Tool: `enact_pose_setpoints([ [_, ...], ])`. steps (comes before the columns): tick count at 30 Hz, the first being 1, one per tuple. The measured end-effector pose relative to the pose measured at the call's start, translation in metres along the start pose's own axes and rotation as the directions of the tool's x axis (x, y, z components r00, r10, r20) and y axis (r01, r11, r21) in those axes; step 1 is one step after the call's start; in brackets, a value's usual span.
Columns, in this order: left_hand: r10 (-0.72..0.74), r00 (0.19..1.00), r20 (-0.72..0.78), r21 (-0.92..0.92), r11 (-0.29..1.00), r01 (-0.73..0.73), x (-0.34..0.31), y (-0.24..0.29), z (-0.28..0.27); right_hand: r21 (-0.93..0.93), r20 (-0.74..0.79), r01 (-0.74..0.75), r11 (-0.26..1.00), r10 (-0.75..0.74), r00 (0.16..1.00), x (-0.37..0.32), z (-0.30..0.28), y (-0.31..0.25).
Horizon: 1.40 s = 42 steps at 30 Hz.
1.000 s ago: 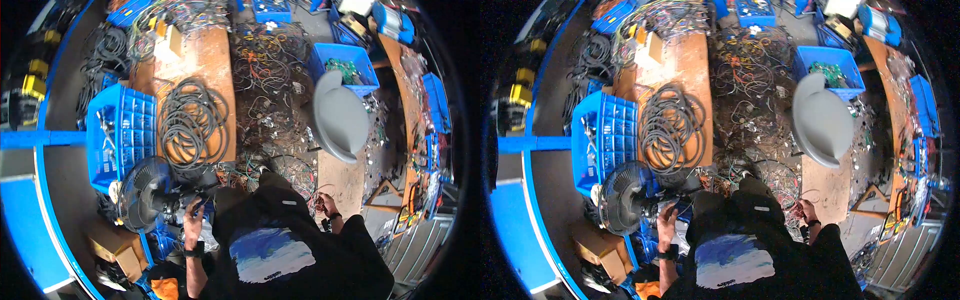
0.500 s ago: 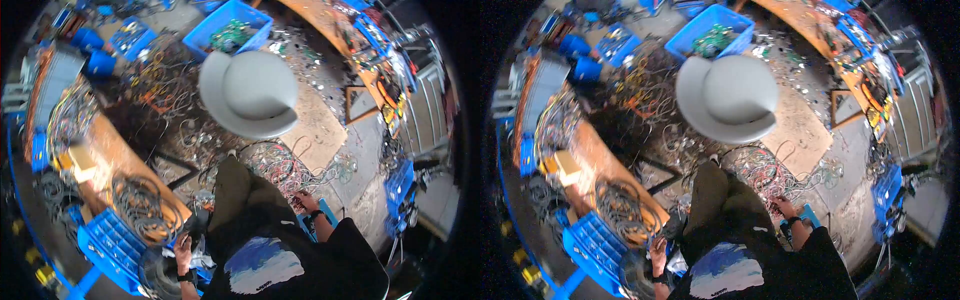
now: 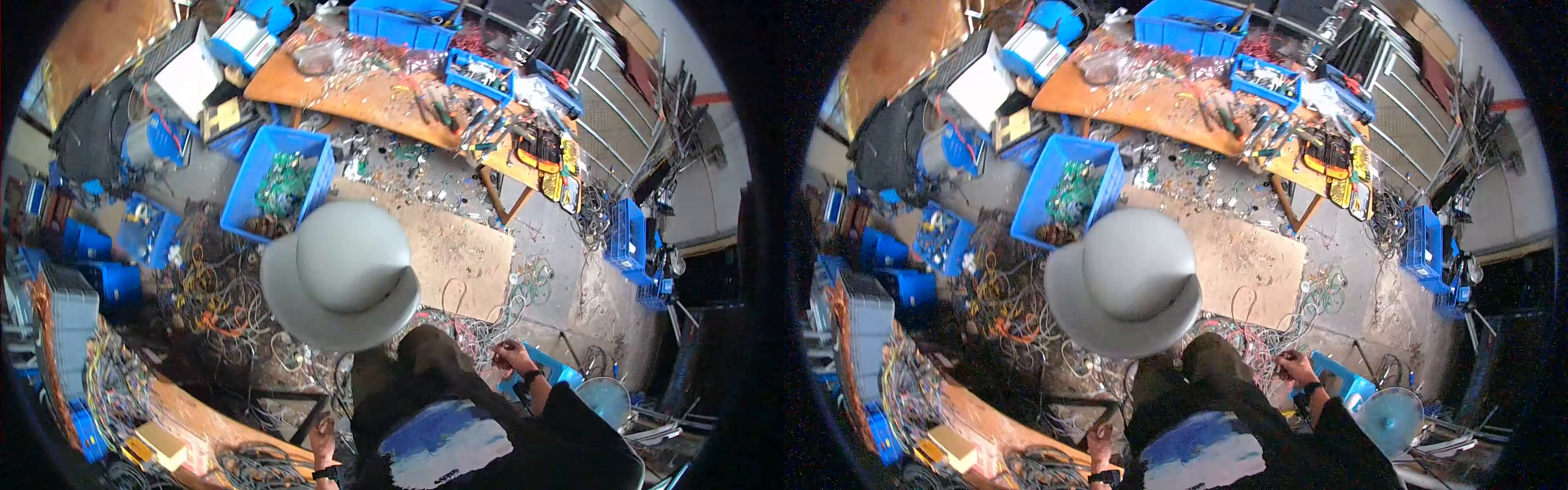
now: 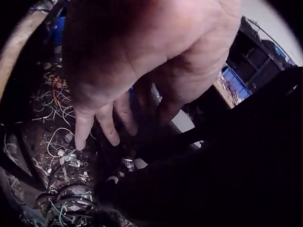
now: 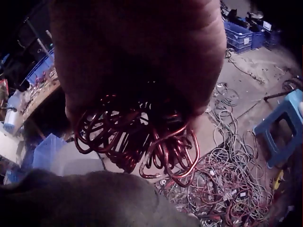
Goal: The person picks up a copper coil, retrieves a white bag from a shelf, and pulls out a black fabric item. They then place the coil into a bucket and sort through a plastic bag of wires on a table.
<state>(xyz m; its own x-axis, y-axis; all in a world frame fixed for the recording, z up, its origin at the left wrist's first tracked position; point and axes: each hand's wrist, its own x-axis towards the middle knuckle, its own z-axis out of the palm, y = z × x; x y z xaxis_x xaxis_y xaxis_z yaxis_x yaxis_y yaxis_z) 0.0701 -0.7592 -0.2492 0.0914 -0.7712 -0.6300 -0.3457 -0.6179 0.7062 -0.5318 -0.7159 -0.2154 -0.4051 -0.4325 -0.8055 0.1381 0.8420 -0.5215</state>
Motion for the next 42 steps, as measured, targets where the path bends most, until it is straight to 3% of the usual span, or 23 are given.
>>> enact_pose_setpoints([
  [1, -0.141, 0.987, 0.083, -0.207, 0.966, 0.155, 0.014, -0.009, 0.001, 0.018, -0.002, 0.018, 1.0, -0.017, 1.0, -0.005, -0.011, 0.0],
  [2, -0.122, 0.989, 0.084, 0.003, 0.992, 0.122, 0.028, -0.013, 0.004, 0.033, -0.002, 0.037, 0.999, -0.037, 0.999, -0.009, -0.021, -0.003],
  [5, -0.294, 0.948, 0.119, 0.044, 0.956, 0.291, 0.043, 0.063, 0.022, 0.193, -0.047, 0.03, 0.981, -0.022, 0.999, -0.009, -0.052, 0.032],
  [6, -0.183, 0.965, 0.189, -0.239, 0.945, 0.225, 0.069, 0.01, 0.019, 0.222, -0.121, 0.075, 0.972, -0.049, 0.991, 0.006, -0.06, 0.058],
  [8, -0.174, 0.975, 0.138, 0.248, 0.959, 0.137, 0.066, 0.062, 0.042, 0.188, -0.107, -0.067, 0.98, 0.088, 0.99, 0.004, -0.08, 0.051],
  [11, -0.139, 0.982, 0.126, 0.483, 0.874, 0.062, 0.064, 0.102, 0.082, 0.203, -0.027, -0.165, 0.965, 0.174, 0.984, 0.033, -0.121, 0.055],
  [14, -0.175, 0.984, 0.034, 0.117, 0.978, 0.17, 0.068, 0.076, 0.139, 0.269, 0.007, -0.177, 0.947, 0.182, 0.983, 0.113, -0.175, 0.096],
  [15, -0.035, 0.999, 0.025, 0.073, 0.997, 0.033, 0.053, 0.097, 0.169, 0.241, 0.021, -0.202, 0.949, 0.203, 0.979, 0.13, -0.19, 0.07],
  [17, -0.007, 0.996, 0.086, 0.296, 0.955, -0.019, 0.031, 0.167, 0.212, 0.211, 0.064, -0.243, 0.947, 0.235, 0.97, 0.159, -0.223, 0.029],
  [19, -0.131, 0.978, 0.162, 0.548, 0.836, 0.021, 0.026, 0.258, 0.254, 0.142, -0.042, -0.093, 0.985, 0.1, 0.994, 0.19, -0.245, 0.014],
  [22, 0.024, 0.987, 0.162, 0.464, 0.881, -0.097, 0.06, 0.231, 0.272, 0.008, -0.03, 0.067, 0.998, -0.067, 0.997, 0.215, -0.268, -0.005],
  [23, 0.023, 0.986, 0.166, 0.466, 0.879, -0.099, 0.059, 0.249, 0.281, 0.155, 0.021, -0.067, 0.986, 0.064, 0.998, 0.213, -0.274, -0.02],
  [26, 0.121, 0.979, 0.163, 0.498, 0.847, -0.188, 0.069, 0.308, 0.31, 0.07, -0.13, 0.007, 0.998, 0.002, 0.991, 0.235, -0.288, -0.04],
  [28, -0.028, 0.986, 0.167, 0.364, 0.931, -0.035, 0.089, 0.307, 0.317, 0.027, -0.281, 0.337, 0.941, -0.317, 0.906, 0.29, -0.306, 0.0],
  [30, 0.042, 0.977, 0.211, 0.511, 0.847, -0.147, 0.101, 0.308, 0.321, -0.268, -0.312, 0.416, 0.869, -0.487, 0.816, 0.269, -0.336, -0.102],
  [32, 0.106, 0.956, 0.274, 0.424, 0.879, -0.219, 0.129, 0.269, 0.319, -0.277, -0.298, 0.517, 0.81, -0.584, 0.755, 0.255, -0.366, -0.197],
  [34, 0.029, 0.955, 0.294, 0.441, 0.883, -0.162, 0.127, 0.321, 0.333, 0.439, -0.302, 0.572, 0.692, -0.486, 0.82, 0.257, -0.394, -0.265],
  [35, -0.075, 0.949, 0.306, 0.446, 0.892, -0.074, 0.131, 0.341, 0.338, 0.439, -0.301, 0.56, 0.702, -0.472, 0.828, 0.21, -0.422, -0.292],
  [36, -0.171, 0.933, 0.316, 0.453, 0.891, 0.01, 0.135, 0.35, 0.337, -0.267, -0.293, 0.701, 0.661, -0.749, 0.594, 0.17, -0.404, -0.4],
  [37, 0.021, 0.926, 0.376, 0.498, 0.839, -0.221, 0.153, 0.34, 0.335, -0.53, -0.227, 0.739, 0.417, -0.909, 0.35, 0.143, -0.412, -0.446],
  [38, 0.019, 0.923, 0.385, 0.509, 0.83, -0.229, 0.165, 0.347, 0.334, -0.736, -0.088, 0.663, 0.135, -0.991, 0.103, 0.118, -0.419, -0.483],
  [40, 0.085, 0.877, 0.472, 0.612, 0.685, -0.395, 0.198, 0.368, 0.339, -0.68, 0.013, 0.727, -0.091, -0.994, -0.112, 0.07, -0.417, -0.544],
  [42, 0.04, 0.919, 0.392, 0.518, 0.816, -0.256, 0.247, 0.352, 0.336, -0.794, 0.099, 0.601, -0.097, -0.995, -0.03, 0.007, -0.404, -0.59],
])
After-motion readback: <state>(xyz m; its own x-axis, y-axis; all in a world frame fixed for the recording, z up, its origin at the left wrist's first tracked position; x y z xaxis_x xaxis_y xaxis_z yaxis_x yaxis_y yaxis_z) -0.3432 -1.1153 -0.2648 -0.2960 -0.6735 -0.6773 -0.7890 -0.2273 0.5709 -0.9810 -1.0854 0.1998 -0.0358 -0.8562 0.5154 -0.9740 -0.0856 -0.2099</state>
